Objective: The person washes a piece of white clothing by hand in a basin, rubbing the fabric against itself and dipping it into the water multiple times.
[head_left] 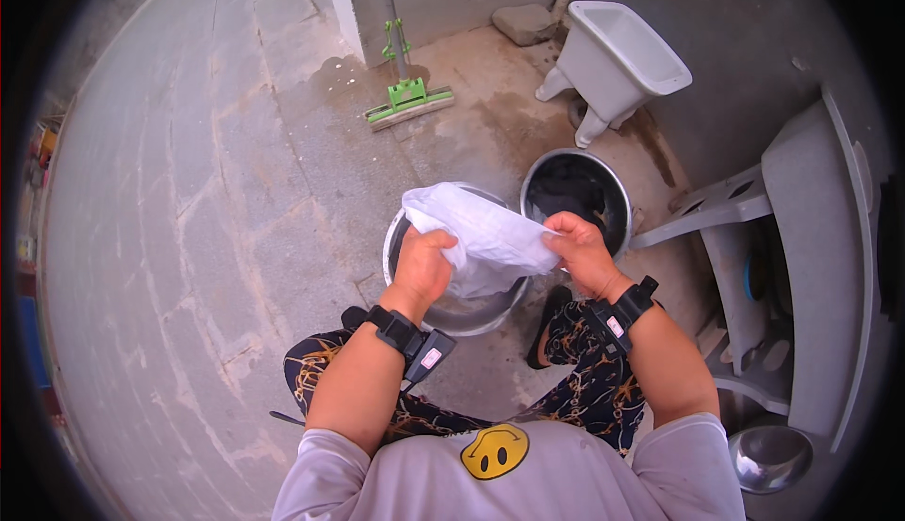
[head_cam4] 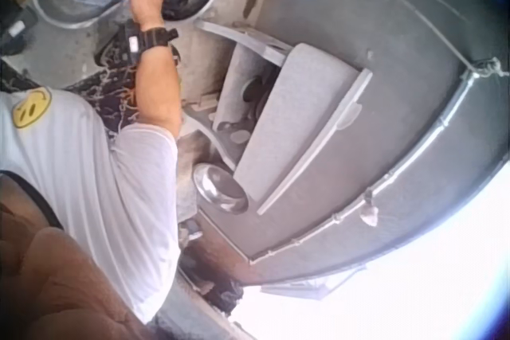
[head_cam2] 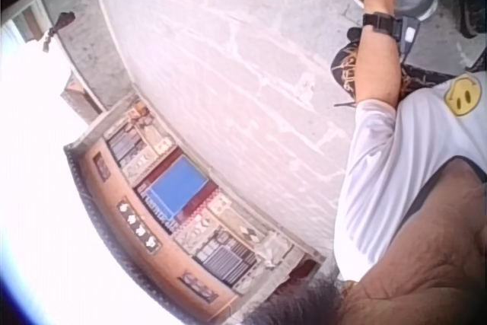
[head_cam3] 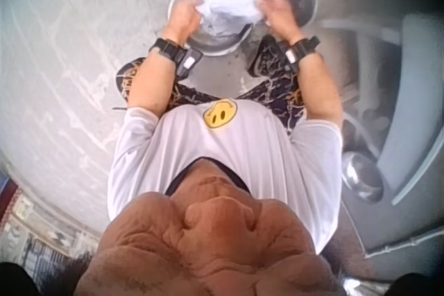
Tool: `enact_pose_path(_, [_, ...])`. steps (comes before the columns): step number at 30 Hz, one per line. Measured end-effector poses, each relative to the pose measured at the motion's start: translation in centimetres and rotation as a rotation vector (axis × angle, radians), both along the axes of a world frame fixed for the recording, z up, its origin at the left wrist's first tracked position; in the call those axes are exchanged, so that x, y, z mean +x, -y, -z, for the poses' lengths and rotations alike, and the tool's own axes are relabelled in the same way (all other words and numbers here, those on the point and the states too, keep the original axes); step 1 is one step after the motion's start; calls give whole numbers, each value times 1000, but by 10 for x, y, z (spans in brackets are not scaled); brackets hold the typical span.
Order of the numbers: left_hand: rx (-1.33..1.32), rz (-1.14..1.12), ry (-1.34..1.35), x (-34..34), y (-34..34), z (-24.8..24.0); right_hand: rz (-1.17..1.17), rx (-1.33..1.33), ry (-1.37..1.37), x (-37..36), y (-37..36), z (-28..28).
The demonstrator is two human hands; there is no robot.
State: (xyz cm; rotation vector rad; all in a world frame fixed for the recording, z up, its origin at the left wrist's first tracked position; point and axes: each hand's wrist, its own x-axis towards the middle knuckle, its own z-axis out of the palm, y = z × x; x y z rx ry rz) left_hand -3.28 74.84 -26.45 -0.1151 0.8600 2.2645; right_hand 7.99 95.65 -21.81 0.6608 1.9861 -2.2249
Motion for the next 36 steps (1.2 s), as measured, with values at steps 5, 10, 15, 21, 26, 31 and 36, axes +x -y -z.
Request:
enact_pose_path(5, [-431, 110, 27, 1, -1, 22, 212, -21, -119, -5, 17, -15])
enact_pose_path(10, [-718, -51, -244, 14, -6, 3, 102, 451, -159, -17, 19, -44])
enact_pose_path(15, [-314, 286, 49, 29, -14, 22, -157, 604, -378, -24, 86, -76])
enact_pose_path(21, [214, 196, 290, 12, -15, 3, -336, 706, -624, 5, 138, -60])
enact_pose_path(26, [396, 122, 325, 2, -6, -27, -402, 386, -565, 5, 127, -64])
enact_pose_path(31, [413, 66, 325, 1, -3, -38, -464, 197, -221, 13, 94, -60])
enact_pose_path(36, [399, 39, 301, -4, -2, -42, -384, 315, -294, 16, 78, -40])
